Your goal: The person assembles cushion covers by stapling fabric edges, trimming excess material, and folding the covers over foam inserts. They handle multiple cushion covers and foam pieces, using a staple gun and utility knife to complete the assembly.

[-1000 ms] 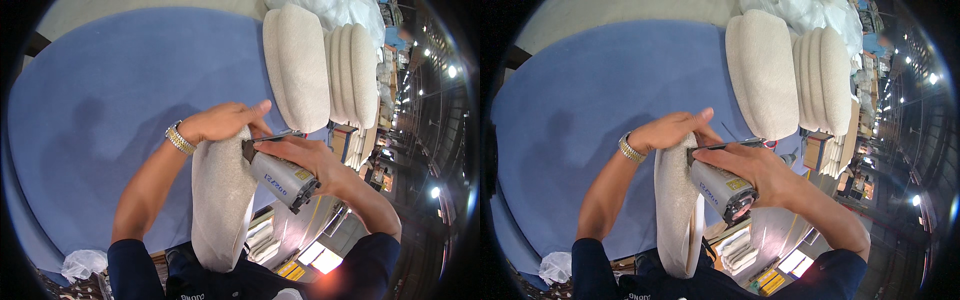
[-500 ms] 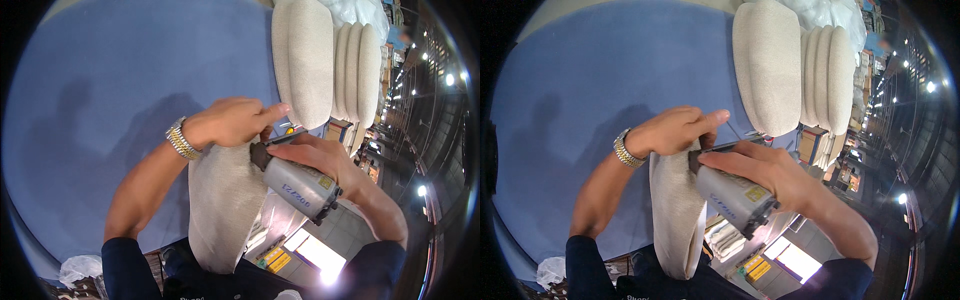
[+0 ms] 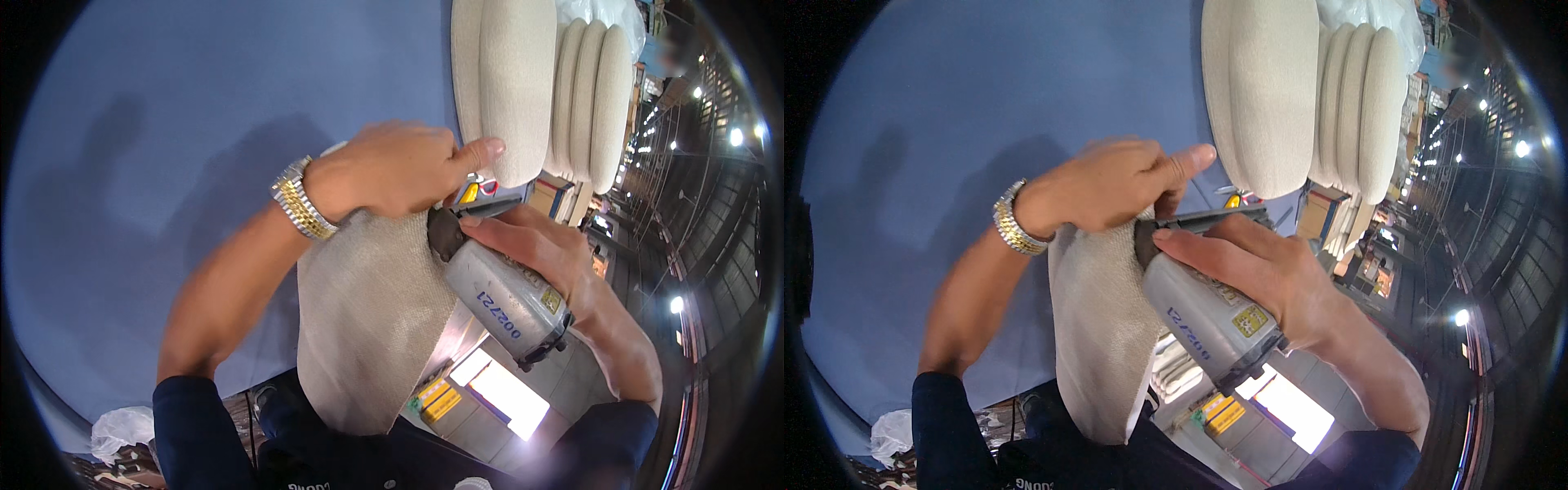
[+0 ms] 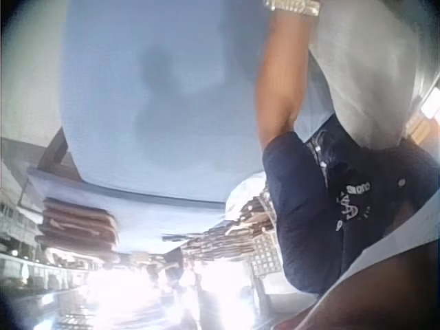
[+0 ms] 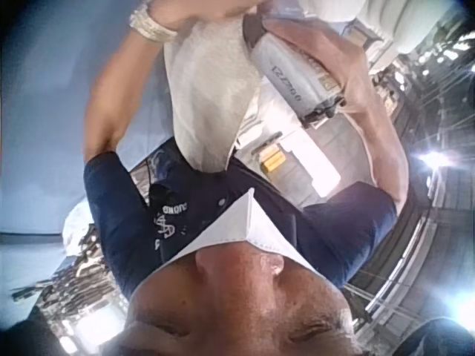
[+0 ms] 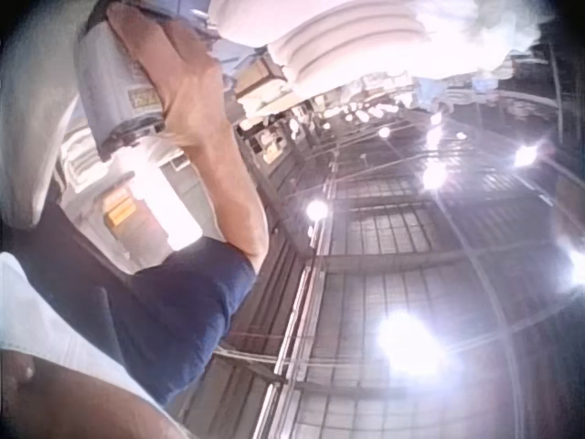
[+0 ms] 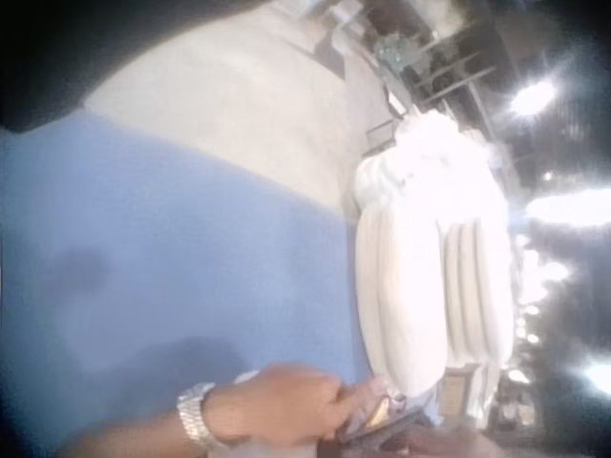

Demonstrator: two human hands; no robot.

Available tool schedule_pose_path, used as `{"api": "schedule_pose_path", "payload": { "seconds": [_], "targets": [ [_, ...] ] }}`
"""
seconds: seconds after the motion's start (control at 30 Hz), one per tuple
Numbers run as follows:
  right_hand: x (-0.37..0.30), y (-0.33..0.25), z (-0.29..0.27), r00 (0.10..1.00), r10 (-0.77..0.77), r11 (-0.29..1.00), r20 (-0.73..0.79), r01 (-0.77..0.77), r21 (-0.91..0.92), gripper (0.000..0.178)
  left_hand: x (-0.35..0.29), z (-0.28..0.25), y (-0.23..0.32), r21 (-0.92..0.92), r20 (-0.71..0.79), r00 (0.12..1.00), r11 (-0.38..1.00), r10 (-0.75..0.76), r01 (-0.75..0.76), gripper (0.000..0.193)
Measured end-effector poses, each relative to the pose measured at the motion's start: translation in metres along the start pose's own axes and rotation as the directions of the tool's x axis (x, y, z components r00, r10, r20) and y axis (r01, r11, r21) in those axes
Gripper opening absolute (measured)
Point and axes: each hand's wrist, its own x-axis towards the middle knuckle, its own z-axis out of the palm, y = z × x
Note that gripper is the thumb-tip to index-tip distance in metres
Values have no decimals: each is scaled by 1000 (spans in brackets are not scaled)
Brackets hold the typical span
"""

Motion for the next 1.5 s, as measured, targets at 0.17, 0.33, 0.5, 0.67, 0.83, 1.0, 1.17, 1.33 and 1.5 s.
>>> {"api": "schedule_pose_path", "payload": {
  "seconds": [0.17,0.33,0.5,0.67,0.83,1.0,1.17,1.33,1.5],
  "targets": [
    [-3,2,3,1000,1,998,3,-1,-65,64,0,1,0,-4,-24,1000,1000,0,0,89],
    [2,2,5,999,-25,1000,-44,25,0,64,-2,0,3,-32,-52,999,999,14,-15,89],
    [-4,2,9,998,-13,999,-60,10,-44,64,1,3,0,-2,-64,998,1000,12,-12,88],
    [-4,-3,10,998,20,999,-61,-23,-48,64,-3,1,3,1,-39,999,1000,7,-7,89],
    [0,-6,8,997,41,997,-61,-44,-58,63,0,2,-2,-19,-69,997,999,29,-31,88],
    [6,-12,7,998,26,998,-58,-29,-49,62,0,1,-8,-42,-87,988,990,129,-133,87],
    [-1,-14,0,991,124,992,42,-123,-12,69,-3,0,8,-14,-77,997,1000,-4,3,88],
    [-6,17,4,997,-67,998,-48,67,-2,85,10,1,-1,-24,-1,1000,999,-22,22,91],
    [-12,16,13,983,-119,992,-136,114,-45,96,8,-4,-6,-48,-8,997,996,-72,71,92]
  ]
}}
